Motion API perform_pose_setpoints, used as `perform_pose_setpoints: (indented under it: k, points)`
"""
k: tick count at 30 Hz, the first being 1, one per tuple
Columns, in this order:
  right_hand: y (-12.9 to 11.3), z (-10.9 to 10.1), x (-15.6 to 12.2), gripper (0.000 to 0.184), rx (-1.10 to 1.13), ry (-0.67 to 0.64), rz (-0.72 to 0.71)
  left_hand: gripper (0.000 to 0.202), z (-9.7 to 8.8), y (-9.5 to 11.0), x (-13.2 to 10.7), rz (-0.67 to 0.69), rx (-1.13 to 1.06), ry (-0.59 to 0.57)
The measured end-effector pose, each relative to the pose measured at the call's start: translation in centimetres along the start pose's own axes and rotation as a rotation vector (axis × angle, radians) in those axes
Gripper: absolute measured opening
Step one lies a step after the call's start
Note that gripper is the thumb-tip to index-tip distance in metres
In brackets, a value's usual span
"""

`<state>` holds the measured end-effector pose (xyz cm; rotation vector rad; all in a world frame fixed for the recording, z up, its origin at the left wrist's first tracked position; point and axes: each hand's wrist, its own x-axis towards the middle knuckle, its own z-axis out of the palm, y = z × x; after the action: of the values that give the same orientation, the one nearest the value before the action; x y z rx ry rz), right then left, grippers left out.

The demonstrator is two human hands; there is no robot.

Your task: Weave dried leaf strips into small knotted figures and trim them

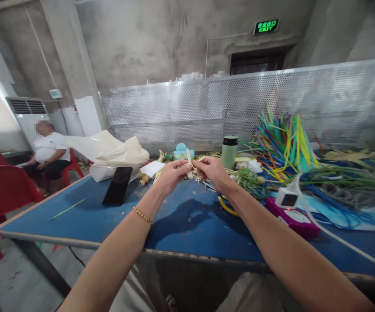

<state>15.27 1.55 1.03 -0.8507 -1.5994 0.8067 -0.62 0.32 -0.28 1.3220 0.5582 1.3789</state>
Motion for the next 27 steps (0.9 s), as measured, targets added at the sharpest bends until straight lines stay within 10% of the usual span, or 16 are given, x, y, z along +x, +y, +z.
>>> perform_pose_setpoints:
  k: [27]
  points:
    - [-0.48, 0.35, 0.03, 0.032, 0.036, 0.020, 0.040, 0.030, 0.76, 0.15, -0.27, 0.114, 0.251, 0.177]
